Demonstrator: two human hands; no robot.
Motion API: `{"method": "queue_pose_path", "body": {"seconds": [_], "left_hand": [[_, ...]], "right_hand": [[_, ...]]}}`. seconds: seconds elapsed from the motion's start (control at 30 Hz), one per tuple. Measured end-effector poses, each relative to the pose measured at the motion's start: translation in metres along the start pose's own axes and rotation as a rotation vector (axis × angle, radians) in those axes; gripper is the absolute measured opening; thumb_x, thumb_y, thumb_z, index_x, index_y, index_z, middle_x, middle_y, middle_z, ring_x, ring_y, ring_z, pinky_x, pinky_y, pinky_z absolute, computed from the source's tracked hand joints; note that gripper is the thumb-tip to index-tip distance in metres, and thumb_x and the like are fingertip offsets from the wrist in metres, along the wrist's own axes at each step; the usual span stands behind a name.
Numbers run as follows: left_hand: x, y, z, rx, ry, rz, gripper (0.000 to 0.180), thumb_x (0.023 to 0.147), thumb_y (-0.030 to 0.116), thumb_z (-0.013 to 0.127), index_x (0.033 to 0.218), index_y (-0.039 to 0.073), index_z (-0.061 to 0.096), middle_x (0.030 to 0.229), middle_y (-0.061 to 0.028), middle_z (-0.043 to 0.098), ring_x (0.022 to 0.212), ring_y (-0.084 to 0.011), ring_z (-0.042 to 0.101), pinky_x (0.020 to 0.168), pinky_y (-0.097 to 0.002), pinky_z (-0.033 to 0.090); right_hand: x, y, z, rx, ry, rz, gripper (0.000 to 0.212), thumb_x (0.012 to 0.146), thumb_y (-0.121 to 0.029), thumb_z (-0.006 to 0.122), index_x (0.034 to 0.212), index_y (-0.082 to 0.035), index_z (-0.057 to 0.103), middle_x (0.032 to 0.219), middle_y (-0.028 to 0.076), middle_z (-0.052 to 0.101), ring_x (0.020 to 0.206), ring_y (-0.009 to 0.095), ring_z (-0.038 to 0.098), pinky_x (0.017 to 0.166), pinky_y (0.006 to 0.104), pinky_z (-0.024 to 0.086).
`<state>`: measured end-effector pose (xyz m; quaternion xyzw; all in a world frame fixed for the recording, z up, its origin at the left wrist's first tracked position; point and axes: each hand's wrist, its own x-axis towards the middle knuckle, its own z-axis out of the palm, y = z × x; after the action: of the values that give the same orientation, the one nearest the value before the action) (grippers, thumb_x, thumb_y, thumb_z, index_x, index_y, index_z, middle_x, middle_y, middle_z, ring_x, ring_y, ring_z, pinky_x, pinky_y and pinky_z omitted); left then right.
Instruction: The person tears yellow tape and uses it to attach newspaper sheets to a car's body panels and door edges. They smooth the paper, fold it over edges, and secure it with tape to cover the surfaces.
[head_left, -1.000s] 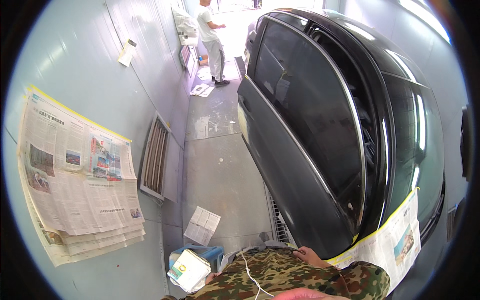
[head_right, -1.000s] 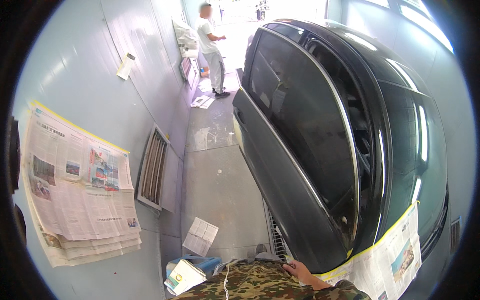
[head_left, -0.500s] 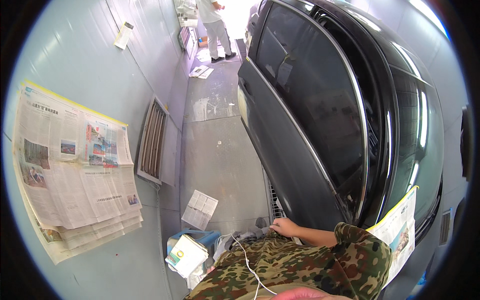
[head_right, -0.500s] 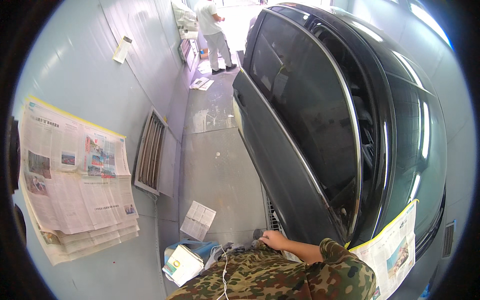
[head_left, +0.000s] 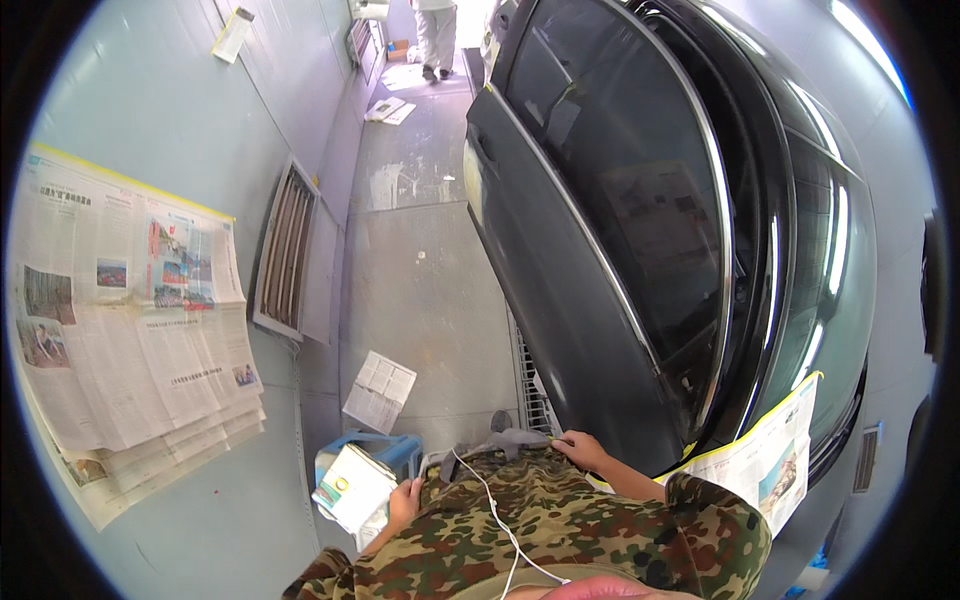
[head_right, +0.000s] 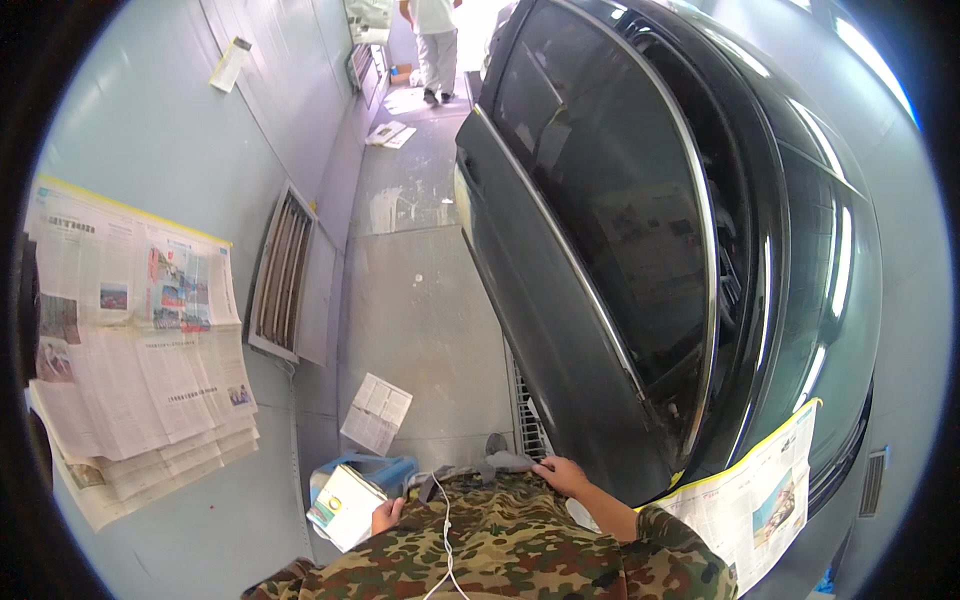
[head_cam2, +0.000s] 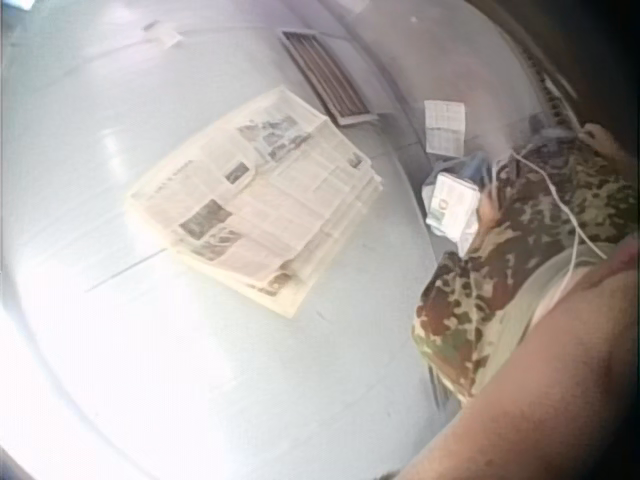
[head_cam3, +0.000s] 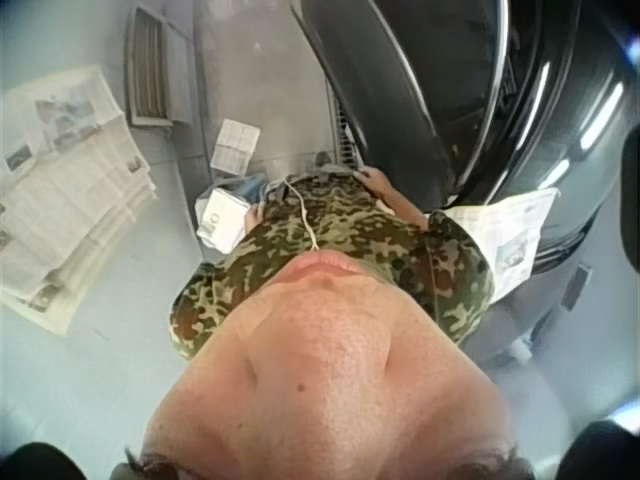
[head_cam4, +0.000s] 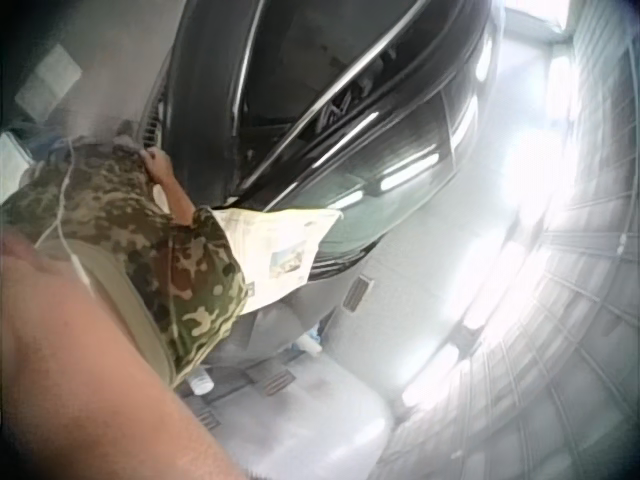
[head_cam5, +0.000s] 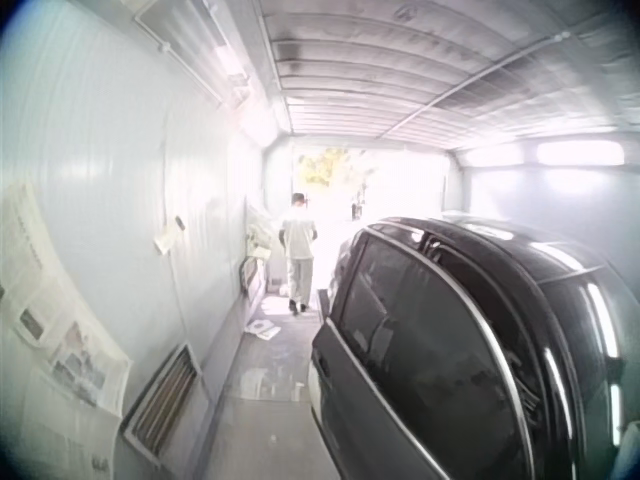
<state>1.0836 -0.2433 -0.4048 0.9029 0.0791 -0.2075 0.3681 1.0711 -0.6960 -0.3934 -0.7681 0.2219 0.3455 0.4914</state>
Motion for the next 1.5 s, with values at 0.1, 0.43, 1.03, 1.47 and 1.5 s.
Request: {"method": "queue_pose_path", "body": {"seconds": [0.1,0.43,1.03,1.47,1.5], "left_hand": [[0.006,0.032,-0.006,0.030,-0.141,-0.077,0.049,0.092,0.044,0.071,0.081,-0.002,0.057,0.065,-0.0166,0.052,0.058,-0.0264,0.047,0.059,-0.0394,0.045],[0.072,0.119,-0.048,0.181,-0.231,0.187,0.034,0.087,0.033,0.073,0.097,0.002,0.062,0.078,-0.0229,0.065,0.075,-0.0447,0.064,0.065,-0.0495,0.050],[0.521,0.152,-0.203,0.181,-0.251,0.361,0.022,0.093,0.031,0.061,0.091,0.011,0.070,0.084,-0.0186,0.069,0.080,-0.0419,0.066,0.069,-0.0504,0.052],[0.782,0.168,-0.308,-0.135,-0.088,-0.081,0.029,0.089,0.030,0.073,0.088,0.002,0.064,0.068,-0.0135,0.064,0.062,-0.0290,0.064,0.059,-0.0392,0.050],[0.804,0.164,-0.310,-0.170,-0.087,-0.202,0.032,0.090,0.032,0.073,0.088,0.002,0.062,0.065,-0.0114,0.062,0.058,-0.0273,0.061,0.057,-0.0379,0.049]], "right_hand": [[-0.002,-0.008,-0.003,0.070,-0.001,-0.133,0.053,0.090,-0.053,0.070,0.113,-0.005,0.071,0.115,0.011,0.070,0.104,0.026,0.066,0.085,0.0389,0.051],[0.066,-0.058,0.004,-0.204,-0.144,-0.313,0.035,0.092,-0.039,0.070,0.101,-0.004,0.071,0.097,0.016,0.068,0.084,0.034,0.066,0.072,0.0427,0.051],[0.377,-0.402,-0.044,-0.274,0.217,-0.113,0.045,0.094,-0.047,0.061,0.087,-0.003,0.071,0.084,0.023,0.067,0.084,0.045,0.064,0.072,0.0514,0.048],[0.589,-0.616,-0.180,-0.197,0.241,0.075,0.045,0.087,-0.045,0.073,0.106,-0.004,0.069,0.087,0.011,0.070,0.080,0.026,0.066,0.071,0.0385,0.050],[0.605,-0.629,-0.188,-0.146,0.291,0.111,0.046,0.089,-0.046,0.072,0.106,-0.003,0.068,0.084,0.009,0.068,0.075,0.022,0.063,0.068,0.0373,0.049]]}}
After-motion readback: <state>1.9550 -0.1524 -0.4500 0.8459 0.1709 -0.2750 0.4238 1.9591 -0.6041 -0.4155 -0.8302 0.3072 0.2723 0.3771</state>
